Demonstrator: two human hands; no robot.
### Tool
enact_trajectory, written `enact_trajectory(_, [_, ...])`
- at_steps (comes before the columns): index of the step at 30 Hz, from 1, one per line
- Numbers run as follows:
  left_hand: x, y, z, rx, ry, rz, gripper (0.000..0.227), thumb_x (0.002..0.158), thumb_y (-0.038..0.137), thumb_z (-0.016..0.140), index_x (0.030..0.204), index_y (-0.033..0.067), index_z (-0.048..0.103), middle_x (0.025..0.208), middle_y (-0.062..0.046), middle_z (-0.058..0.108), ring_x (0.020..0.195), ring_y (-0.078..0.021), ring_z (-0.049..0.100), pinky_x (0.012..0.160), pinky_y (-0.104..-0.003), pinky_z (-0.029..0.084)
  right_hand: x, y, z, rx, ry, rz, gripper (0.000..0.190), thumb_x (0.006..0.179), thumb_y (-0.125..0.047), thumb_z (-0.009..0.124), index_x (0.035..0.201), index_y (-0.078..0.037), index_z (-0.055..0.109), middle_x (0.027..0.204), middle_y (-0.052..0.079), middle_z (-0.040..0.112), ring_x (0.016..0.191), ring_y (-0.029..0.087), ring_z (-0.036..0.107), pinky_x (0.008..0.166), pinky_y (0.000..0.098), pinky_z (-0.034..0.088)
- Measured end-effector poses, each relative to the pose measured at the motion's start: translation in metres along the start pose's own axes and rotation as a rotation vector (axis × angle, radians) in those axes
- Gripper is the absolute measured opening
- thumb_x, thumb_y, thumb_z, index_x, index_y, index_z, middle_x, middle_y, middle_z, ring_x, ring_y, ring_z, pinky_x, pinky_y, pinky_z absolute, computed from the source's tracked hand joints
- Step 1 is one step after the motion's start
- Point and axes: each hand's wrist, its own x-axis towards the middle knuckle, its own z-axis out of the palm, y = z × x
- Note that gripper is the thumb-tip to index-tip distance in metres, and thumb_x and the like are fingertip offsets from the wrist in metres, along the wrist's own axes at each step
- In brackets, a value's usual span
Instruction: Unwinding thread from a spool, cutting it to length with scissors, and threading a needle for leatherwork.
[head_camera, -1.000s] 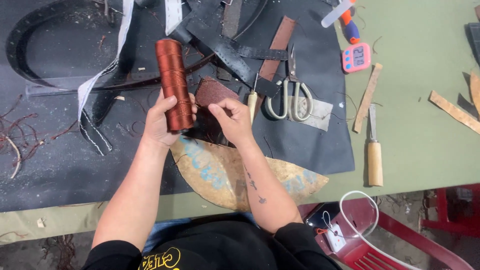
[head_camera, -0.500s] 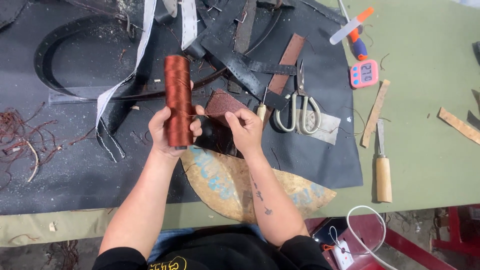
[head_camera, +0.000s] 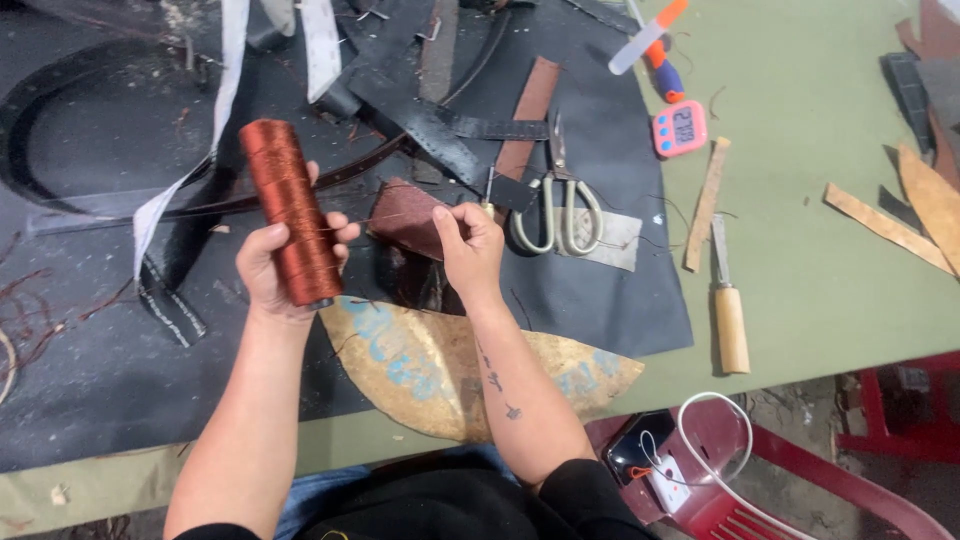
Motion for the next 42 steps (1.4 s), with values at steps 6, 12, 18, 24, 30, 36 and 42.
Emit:
enact_trajectory(6, [0.004,0.009,-0.009,0.016,0.04,0.029,0.086,0.08,0.025,0.067,0.161,0.014,0.04,0.108,-0.031,0.074,0.107,-0.0441,0.074,0.087,-0.043,0.066,0.016,-0.022,-0.042,-0.072,0.152,0.029,0.022,0.088,-0.02,0.079,0.108,-0.012,0.075,0.095,0.007,0.066,0.071,0.013,0.06,0.065,0.0274,0.053])
enact_trajectory(12, [0.003,0.009,-0.013,0.056,0.123,0.041,0.083,0.079,0.027,0.067,0.159,0.0152,0.045,0.107,-0.029,0.075,0.106,-0.0419,0.075,0.085,-0.041,0.067,0.05,0.017,-0.127,-0.617,0.09,0.11,0.049,0.081,-0.022,0.091,0.12,-0.003,0.068,0.11,0.02,0.063,0.098,0.036,0.068,0.083,0.0442,0.058])
enact_trajectory(18, [0.002,0.005,-0.017,0.112,0.159,0.024,0.084,0.077,0.03,0.067,0.157,0.0151,0.047,0.108,-0.029,0.074,0.107,-0.0421,0.075,0.084,-0.04,0.068,0.047,-0.01,-0.133,-0.841,-0.152,0.232,0.058,0.085,-0.017,0.083,0.136,-0.002,0.059,0.118,0.027,0.059,0.11,0.046,0.066,0.084,0.0536,0.061])
enact_trajectory(24, [0.003,0.003,-0.017,0.176,0.169,0.037,0.083,0.075,0.03,0.066,0.155,0.0145,0.047,0.108,-0.029,0.074,0.107,-0.0424,0.074,0.083,-0.041,0.068,0.016,-0.041,-0.152,-0.77,-0.146,0.473,0.065,0.077,-0.019,0.077,0.138,-0.012,0.056,0.108,0.014,0.066,0.104,0.038,0.068,0.084,0.0522,0.057])
enact_trajectory(30, [0.006,0.003,-0.017,0.169,0.143,0.035,0.083,0.076,0.029,0.064,0.156,0.0132,0.045,0.108,-0.03,0.074,0.106,-0.0424,0.074,0.083,-0.04,0.068,-0.057,-0.052,-0.178,-0.585,-0.117,0.326,0.072,0.069,-0.01,0.073,0.14,-0.009,0.059,0.116,0.015,0.058,0.085,0.034,0.067,0.074,0.0465,0.055])
enact_trajectory(36, [0.0,0.004,0.014,0.219,0.244,0.102,0.079,0.075,0.023,0.069,0.148,0.0036,0.048,0.107,-0.028,0.074,0.101,-0.0444,0.074,0.074,-0.034,0.06,-0.137,-0.044,-0.179,0.259,-0.21,0.17,0.072,0.084,-0.019,0.075,0.143,0.0,0.039,0.123,0.018,0.056,0.1,0.024,0.061,0.07,0.0323,0.06])
enact_trajectory(42, [-0.003,-0.003,0.016,0.258,0.145,0.079,0.079,0.078,0.023,0.069,0.15,0.0038,0.043,0.111,-0.029,0.073,0.105,-0.0453,0.073,0.078,-0.035,0.06,-0.161,-0.069,-0.143,0.662,-0.504,0.492,0.044,0.086,0.001,0.068,0.125,-0.002,0.047,0.098,0.016,0.068,0.067,0.018,0.063,0.057,0.029,0.053])
